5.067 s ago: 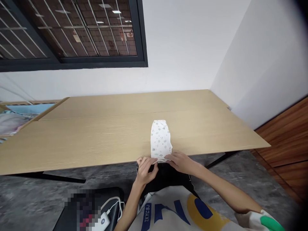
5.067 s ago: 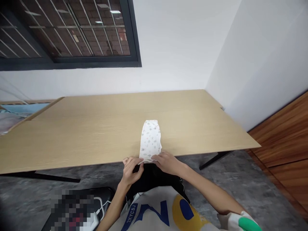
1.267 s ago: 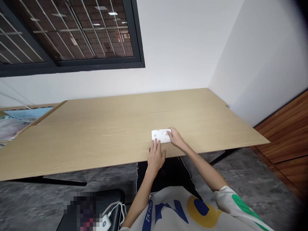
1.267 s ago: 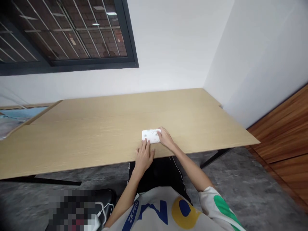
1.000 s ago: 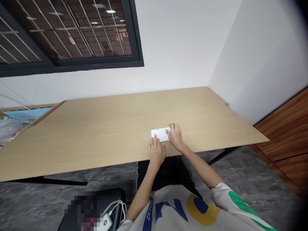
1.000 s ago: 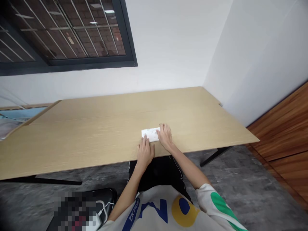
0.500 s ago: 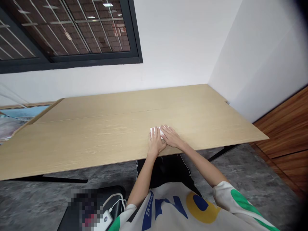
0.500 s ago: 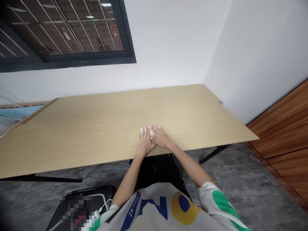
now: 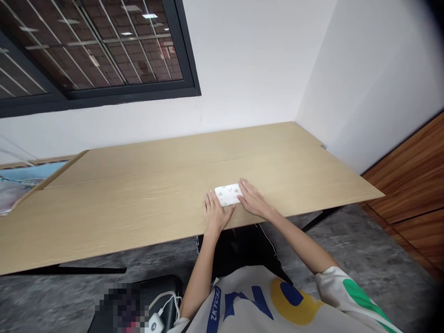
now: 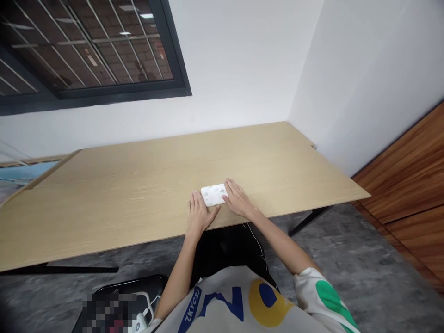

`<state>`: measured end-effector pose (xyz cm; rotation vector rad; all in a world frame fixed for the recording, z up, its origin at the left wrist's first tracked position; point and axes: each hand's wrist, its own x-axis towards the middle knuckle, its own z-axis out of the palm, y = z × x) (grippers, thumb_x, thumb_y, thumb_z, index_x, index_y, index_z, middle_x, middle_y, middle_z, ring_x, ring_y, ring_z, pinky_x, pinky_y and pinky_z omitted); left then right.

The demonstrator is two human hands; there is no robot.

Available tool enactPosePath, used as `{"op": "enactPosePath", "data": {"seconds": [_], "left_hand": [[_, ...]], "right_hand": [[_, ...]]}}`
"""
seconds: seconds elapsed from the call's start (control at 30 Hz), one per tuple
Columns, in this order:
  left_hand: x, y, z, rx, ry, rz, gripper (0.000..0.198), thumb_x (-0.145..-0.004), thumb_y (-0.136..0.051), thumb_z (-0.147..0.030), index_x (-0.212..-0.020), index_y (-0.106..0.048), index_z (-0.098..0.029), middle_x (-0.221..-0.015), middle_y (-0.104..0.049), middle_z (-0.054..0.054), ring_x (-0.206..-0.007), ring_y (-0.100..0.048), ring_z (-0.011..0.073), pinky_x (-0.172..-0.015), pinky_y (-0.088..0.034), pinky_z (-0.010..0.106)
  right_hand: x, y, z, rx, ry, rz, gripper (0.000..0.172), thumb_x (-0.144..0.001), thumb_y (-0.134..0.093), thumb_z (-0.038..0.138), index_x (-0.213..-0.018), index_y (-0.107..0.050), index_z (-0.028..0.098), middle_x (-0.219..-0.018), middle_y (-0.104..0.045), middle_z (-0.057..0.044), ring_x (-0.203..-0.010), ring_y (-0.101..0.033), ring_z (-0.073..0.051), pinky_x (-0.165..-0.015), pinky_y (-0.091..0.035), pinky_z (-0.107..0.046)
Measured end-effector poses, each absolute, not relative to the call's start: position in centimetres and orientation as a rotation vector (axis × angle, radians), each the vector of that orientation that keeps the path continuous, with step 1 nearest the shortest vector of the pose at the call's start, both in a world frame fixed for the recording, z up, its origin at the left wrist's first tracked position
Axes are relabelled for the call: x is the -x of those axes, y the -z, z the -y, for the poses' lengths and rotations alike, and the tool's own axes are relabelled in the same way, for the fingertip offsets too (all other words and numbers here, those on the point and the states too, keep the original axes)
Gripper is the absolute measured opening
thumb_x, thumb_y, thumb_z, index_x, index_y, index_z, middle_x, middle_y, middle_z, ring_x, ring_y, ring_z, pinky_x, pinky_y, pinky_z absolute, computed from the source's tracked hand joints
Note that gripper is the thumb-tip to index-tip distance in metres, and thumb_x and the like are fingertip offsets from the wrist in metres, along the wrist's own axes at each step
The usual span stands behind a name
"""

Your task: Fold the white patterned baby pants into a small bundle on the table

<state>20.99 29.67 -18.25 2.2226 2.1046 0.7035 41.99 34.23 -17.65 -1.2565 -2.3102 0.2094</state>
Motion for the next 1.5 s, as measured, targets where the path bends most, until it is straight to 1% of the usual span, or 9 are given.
{"op": "enactPosePath", "data": {"seconds": [0.17, 0.37, 0.57, 0.73, 0.93, 1.1, 1.27, 1.37, 1.5], "left_hand": [[-21.1, 17.1, -30.2, -2.404, -0.652, -1.823, 0.097, -0.095, -0.050, -0.066, -0.164, -0.015, -0.006, -0.168, -0.029, 0.023, -0.158, -0.024, 0.0364, -0.123, -0.030, 0.053], [-20.8, 16.6, -31.9, -2.378, -0.534, -1.781, 0.093, -0.089, -0.064, -0.057, -0.161, -0.027, -0.010, -0.166, -0.035, 0.022, -0.156, -0.030, 0.0352, -0.123, -0.030, 0.052], [-20.0, 15.9, -32.8, -2.350, -0.657, -1.769, 0.057, -0.089, -0.051, -0.014, -0.146, -0.053, -0.017, -0.155, -0.053, 0.015, -0.147, -0.046, 0.0278, -0.121, -0.036, 0.047], [-19.8, 15.0, -31.9, -2.002, -1.028, -1.783, 0.030, -0.098, -0.050, -0.029, -0.121, -0.067, -0.021, -0.122, -0.070, 0.012, -0.119, -0.064, 0.0278, -0.105, -0.050, 0.045], [-20.7, 16.5, -30.7, -1.572, -1.214, -1.630, 0.050, -0.093, -0.062, -0.036, -0.136, -0.045, -0.016, -0.106, -0.075, 0.010, -0.095, -0.072, 0.0223, -0.086, -0.058, 0.036], [-22.0, 17.5, -30.7, -1.674, -1.126, -1.863, 0.045, -0.095, -0.057, -0.032, -0.136, -0.047, -0.016, -0.125, -0.070, 0.016, -0.118, -0.066, 0.0282, -0.103, -0.052, 0.046], [-23.5, 17.3, -29.1, -2.008, -0.996, -2.106, 0.057, -0.098, -0.050, -0.035, -0.149, -0.044, -0.009, -0.155, -0.048, 0.024, -0.142, -0.046, 0.0380, -0.114, -0.040, 0.057], [-24.6, 17.8, -27.9, -2.215, -0.820, -2.022, 0.054, -0.101, -0.046, -0.037, -0.150, -0.048, -0.015, -0.158, -0.046, 0.020, -0.147, -0.041, 0.0381, -0.114, -0.039, 0.059], [-26.2, 18.4, -27.1, -2.259, -0.623, -2.071, 0.056, -0.101, -0.047, -0.044, -0.144, -0.058, -0.011, -0.152, -0.053, 0.024, -0.146, -0.039, 0.0464, -0.110, -0.039, 0.065]], "right_hand": [[-42.7, 16.2, -34.2, 1.071, -0.253, 2.362, 0.059, -0.106, -0.043, 0.045, -0.158, -0.039, 0.019, -0.157, -0.049, -0.016, -0.147, -0.043, -0.031, -0.121, -0.037, -0.053], [-43.2, 17.0, -35.9, 1.019, -0.377, 2.410, 0.074, -0.088, -0.062, 0.025, -0.158, -0.039, 0.016, -0.157, -0.048, -0.017, -0.144, -0.045, -0.033, -0.119, -0.037, -0.054], [-42.7, 17.5, -38.0, 1.017, -0.421, 2.198, 0.046, -0.093, -0.050, 0.017, -0.138, -0.056, 0.020, -0.130, -0.067, -0.014, -0.126, -0.058, -0.030, -0.109, -0.044, -0.052], [-41.3, 16.2, -39.3, 0.980, -0.734, 1.857, 0.037, -0.098, -0.055, 0.036, -0.131, -0.049, 0.021, -0.122, -0.067, -0.013, -0.114, -0.064, -0.026, -0.099, -0.053, -0.043], [-39.7, 15.7, -42.4, 1.090, -1.016, 1.709, 0.045, -0.095, -0.060, 0.039, -0.133, -0.043, 0.022, -0.105, -0.070, -0.008, -0.084, -0.070, -0.022, -0.072, -0.058, -0.034], [-38.3, 16.9, -45.5, 1.273, -0.933, 1.774, 0.040, -0.092, -0.065, 0.031, -0.129, -0.053, 0.019, -0.104, -0.073, -0.009, -0.092, -0.071, -0.023, -0.084, -0.059, -0.039], [-37.3, 16.0, -44.9, 1.224, -0.627, 1.929, 0.044, -0.101, -0.049, 0.030, -0.142, -0.054, 0.014, -0.140, -0.063, -0.019, -0.129, -0.061, -0.027, -0.110, -0.047, -0.048], [-36.8, 14.8, -42.0, 0.976, -0.429, 2.227, 0.047, -0.107, -0.041, 0.039, -0.147, -0.055, 0.020, -0.154, -0.054, -0.013, -0.148, -0.044, -0.027, -0.123, -0.033, -0.053], [-36.1, 14.8, -38.6, 0.639, -0.465, 2.553, 0.051, -0.110, -0.035, 0.044, -0.151, -0.055, 0.023, -0.158, -0.051, -0.006, -0.150, -0.041, -0.022, -0.126, -0.032, -0.045]]}}
